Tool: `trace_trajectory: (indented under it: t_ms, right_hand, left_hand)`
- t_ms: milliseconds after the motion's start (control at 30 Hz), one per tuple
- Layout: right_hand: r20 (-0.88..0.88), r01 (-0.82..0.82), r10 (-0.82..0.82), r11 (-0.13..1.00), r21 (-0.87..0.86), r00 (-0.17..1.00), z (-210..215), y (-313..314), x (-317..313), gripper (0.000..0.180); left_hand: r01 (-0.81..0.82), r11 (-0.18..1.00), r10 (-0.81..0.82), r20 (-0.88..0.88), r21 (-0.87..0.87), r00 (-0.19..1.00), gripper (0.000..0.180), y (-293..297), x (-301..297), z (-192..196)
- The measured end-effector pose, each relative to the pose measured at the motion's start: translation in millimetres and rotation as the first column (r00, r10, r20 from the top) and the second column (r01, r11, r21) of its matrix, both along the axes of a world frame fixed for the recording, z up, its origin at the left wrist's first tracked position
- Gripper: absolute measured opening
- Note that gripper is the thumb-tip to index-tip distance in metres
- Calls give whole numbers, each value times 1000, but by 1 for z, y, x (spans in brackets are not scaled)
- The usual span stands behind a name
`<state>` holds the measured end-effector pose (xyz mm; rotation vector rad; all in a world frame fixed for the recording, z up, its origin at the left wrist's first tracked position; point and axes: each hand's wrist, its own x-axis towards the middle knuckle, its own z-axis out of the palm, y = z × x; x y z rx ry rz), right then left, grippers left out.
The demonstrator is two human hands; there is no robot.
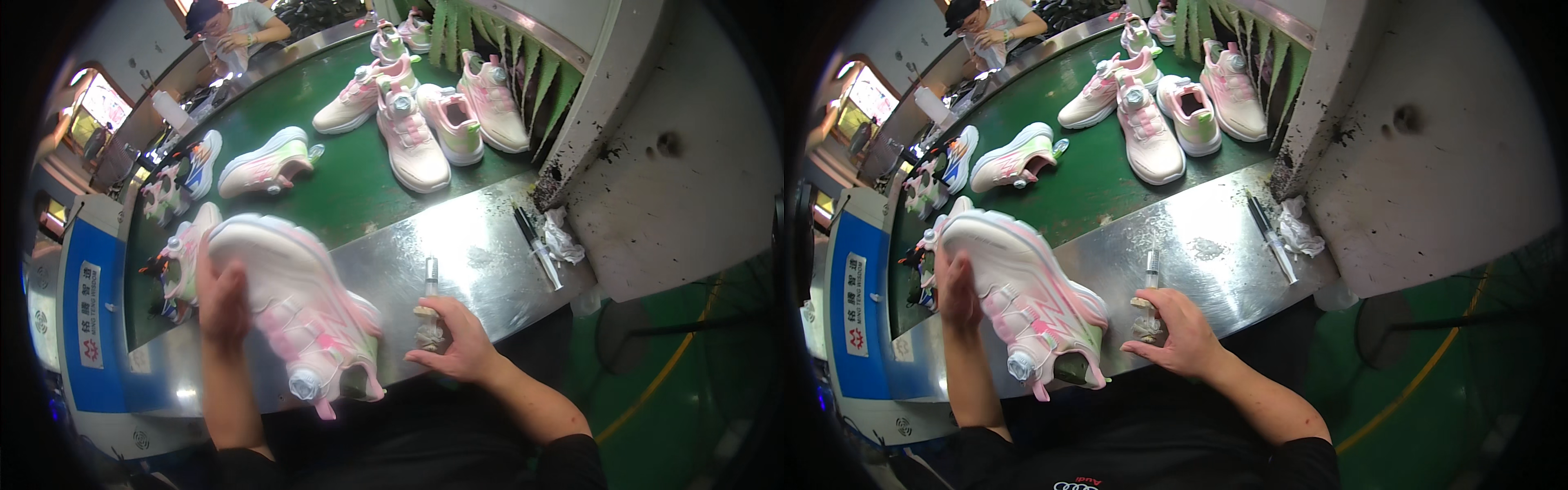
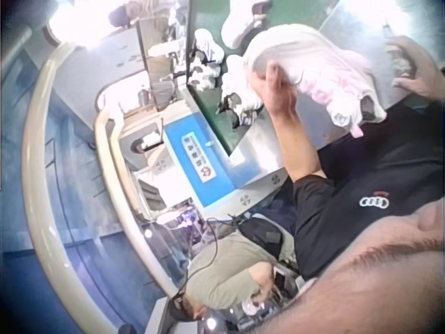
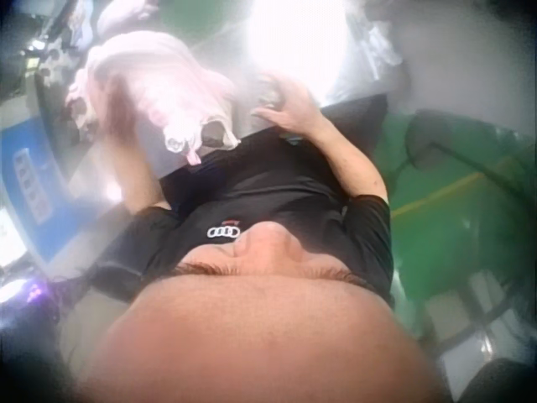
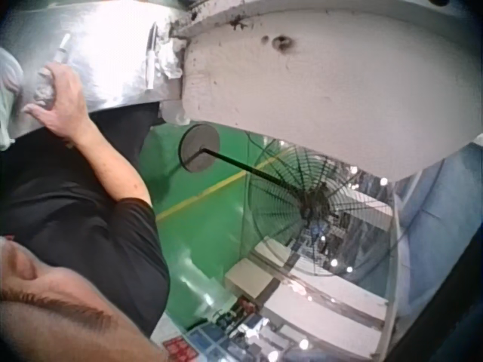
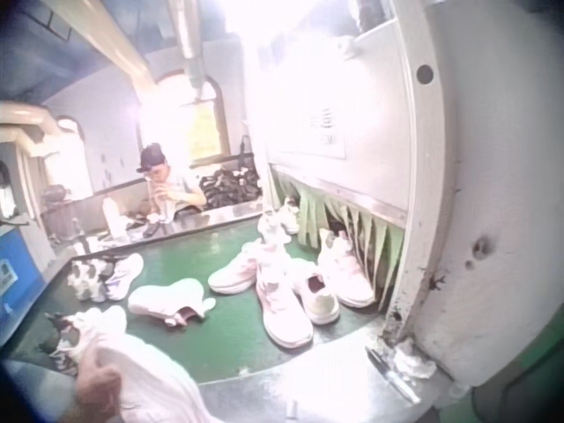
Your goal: The person picks up shoes one at a time from a conveyor belt, applies liquid along the sole seams using a syringe, and places them back onto the conveyor belt.
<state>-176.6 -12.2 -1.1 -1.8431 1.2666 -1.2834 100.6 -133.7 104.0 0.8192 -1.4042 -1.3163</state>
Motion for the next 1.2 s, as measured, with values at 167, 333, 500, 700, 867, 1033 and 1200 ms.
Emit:
trace_trajectory:
  t_ms: [167,333,500,700,867,1033,1200]
  right_hand:
    - [117,-17,-12,968,250,993,14,19,-12,66]
    - [427,-40,-157,907,418,890,4,38,-41,72]
    - [508,-51,-202,896,441,837,14,39,-47,73]
    - [563,-180,-111,882,436,819,42,56,-46,79]
    - [631,-303,-15,869,392,776,73,44,-23,89]
    - [718,-515,239,835,191,654,98,23,2,90]
    - [598,-586,426,805,91,678,121,3,32,78]
  left_hand:
    - [9,992,17,-200,129,980,63,15,12,-16]
    - [138,892,105,-494,431,863,64,5,13,-44]
    - [360,788,85,-667,499,740,58,-7,6,-69]
    - [293,827,93,-630,480,771,56,-1,7,-73]
    - [360,886,-95,-645,293,758,57,12,25,-70]
    - [214,954,-51,-592,210,804,54,30,29,-58]
    - [191,975,-99,-540,117,836,67,40,34,-62]
